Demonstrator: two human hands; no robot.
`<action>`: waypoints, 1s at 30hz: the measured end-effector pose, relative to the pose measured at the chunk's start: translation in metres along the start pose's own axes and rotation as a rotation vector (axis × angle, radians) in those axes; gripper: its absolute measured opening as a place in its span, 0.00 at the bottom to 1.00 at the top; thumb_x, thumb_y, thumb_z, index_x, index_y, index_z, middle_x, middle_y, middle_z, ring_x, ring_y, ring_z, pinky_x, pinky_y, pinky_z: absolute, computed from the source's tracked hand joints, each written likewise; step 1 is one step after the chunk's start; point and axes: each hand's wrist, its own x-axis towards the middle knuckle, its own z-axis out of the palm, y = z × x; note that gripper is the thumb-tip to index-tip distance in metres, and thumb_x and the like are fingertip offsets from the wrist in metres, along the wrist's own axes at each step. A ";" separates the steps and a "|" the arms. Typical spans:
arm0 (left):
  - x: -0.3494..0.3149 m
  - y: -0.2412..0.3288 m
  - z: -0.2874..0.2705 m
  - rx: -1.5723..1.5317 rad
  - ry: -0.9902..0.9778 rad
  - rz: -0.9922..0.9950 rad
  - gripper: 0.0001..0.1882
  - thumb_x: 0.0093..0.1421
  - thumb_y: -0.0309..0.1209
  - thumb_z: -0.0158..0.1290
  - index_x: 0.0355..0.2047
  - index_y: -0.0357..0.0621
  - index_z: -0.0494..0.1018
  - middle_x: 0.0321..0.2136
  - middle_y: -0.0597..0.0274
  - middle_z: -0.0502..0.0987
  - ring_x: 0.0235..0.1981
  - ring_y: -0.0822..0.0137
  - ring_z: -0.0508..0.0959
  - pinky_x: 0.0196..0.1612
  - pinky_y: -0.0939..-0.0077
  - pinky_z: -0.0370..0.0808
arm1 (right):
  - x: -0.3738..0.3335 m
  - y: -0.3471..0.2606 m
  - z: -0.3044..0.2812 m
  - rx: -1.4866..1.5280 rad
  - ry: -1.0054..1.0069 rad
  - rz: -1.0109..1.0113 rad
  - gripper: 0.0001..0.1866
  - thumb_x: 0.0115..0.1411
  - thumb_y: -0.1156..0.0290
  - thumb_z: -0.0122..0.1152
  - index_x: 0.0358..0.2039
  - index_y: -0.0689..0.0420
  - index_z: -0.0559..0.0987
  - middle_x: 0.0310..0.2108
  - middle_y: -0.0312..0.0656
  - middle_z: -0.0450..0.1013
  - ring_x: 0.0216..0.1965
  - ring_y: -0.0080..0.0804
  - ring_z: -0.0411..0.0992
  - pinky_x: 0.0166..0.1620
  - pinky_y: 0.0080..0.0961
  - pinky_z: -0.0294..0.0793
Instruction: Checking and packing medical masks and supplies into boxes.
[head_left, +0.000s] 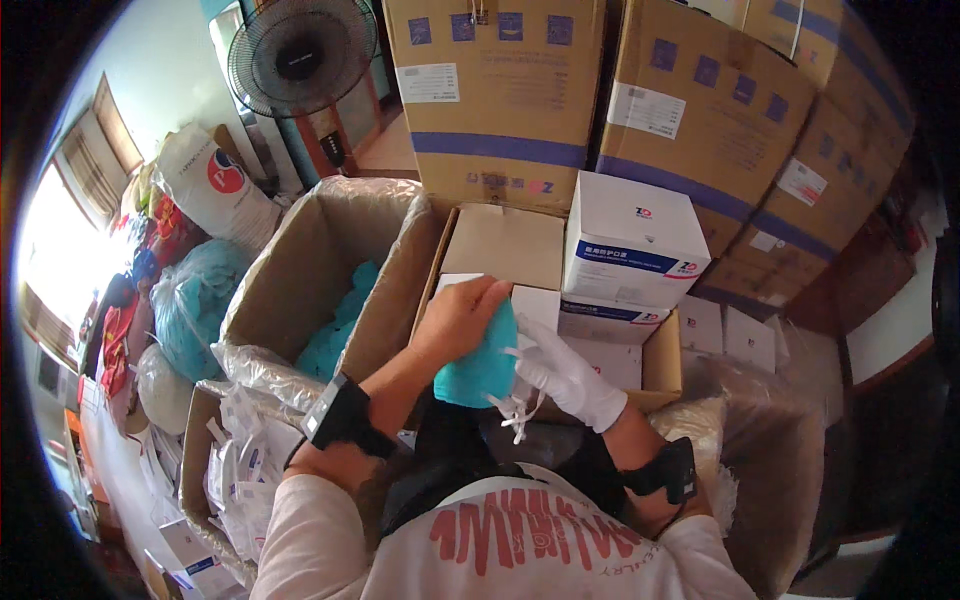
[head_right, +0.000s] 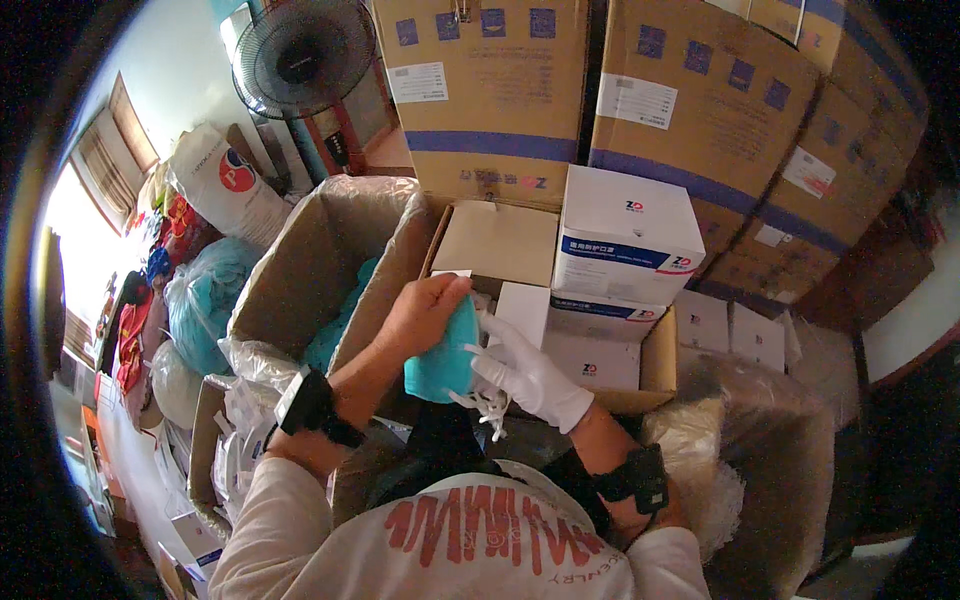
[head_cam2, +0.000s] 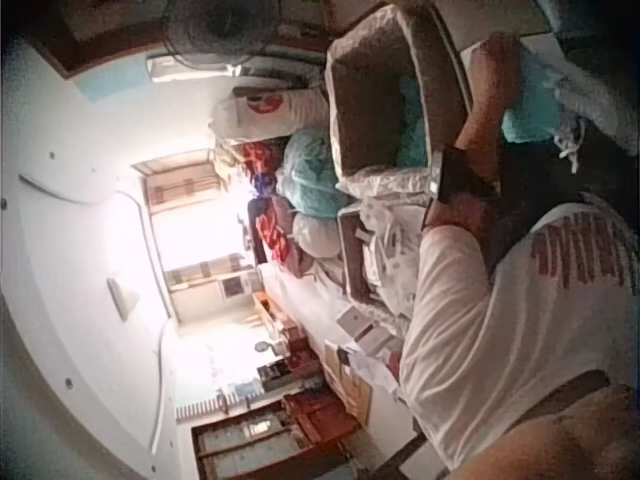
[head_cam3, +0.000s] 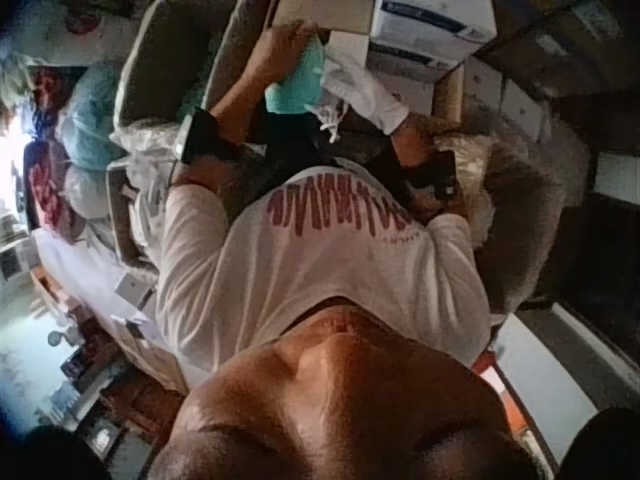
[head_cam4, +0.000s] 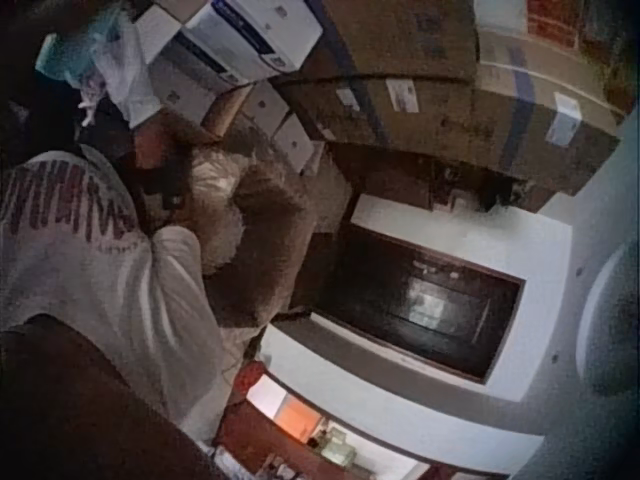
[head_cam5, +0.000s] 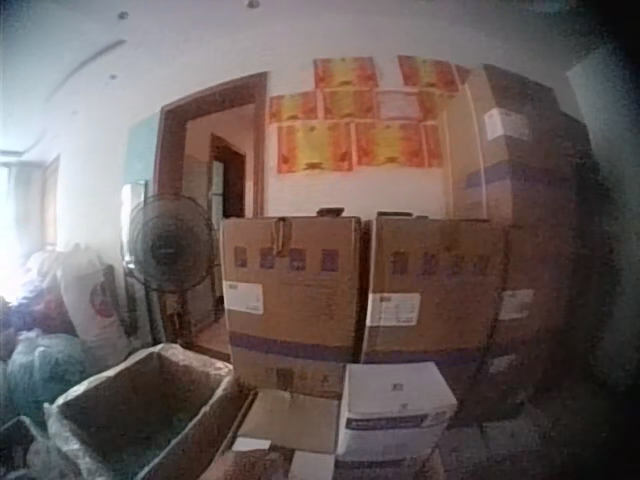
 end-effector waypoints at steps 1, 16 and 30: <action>0.002 -0.004 -0.004 -0.100 0.010 -0.028 0.18 0.59 0.44 0.42 0.29 0.42 0.72 0.23 0.47 0.73 0.29 0.48 0.73 0.34 0.60 0.69 | -0.001 -0.004 -0.007 -0.001 -0.002 0.000 0.20 0.62 0.61 0.44 0.50 0.61 0.65 0.29 0.36 0.65 0.29 0.21 0.64 0.34 0.18 0.69; 0.008 -0.050 -0.064 -0.046 0.285 -0.050 0.17 0.59 0.41 0.44 0.28 0.37 0.71 0.17 0.51 0.69 0.18 0.64 0.68 0.26 0.71 0.67 | 0.002 -0.015 -0.044 -0.070 -0.117 0.440 0.11 0.61 0.62 0.47 0.35 0.56 0.70 0.24 0.32 0.67 0.21 0.18 0.66 0.21 0.11 0.62; 0.002 -0.045 -0.097 -0.095 0.251 -0.003 0.15 0.60 0.38 0.44 0.26 0.37 0.70 0.17 0.63 0.69 0.21 0.75 0.68 0.26 0.77 0.67 | 0.019 -0.017 -0.035 0.292 -0.015 0.507 0.10 0.62 0.65 0.44 0.40 0.56 0.69 0.35 0.40 0.71 0.40 0.30 0.70 0.39 0.23 0.70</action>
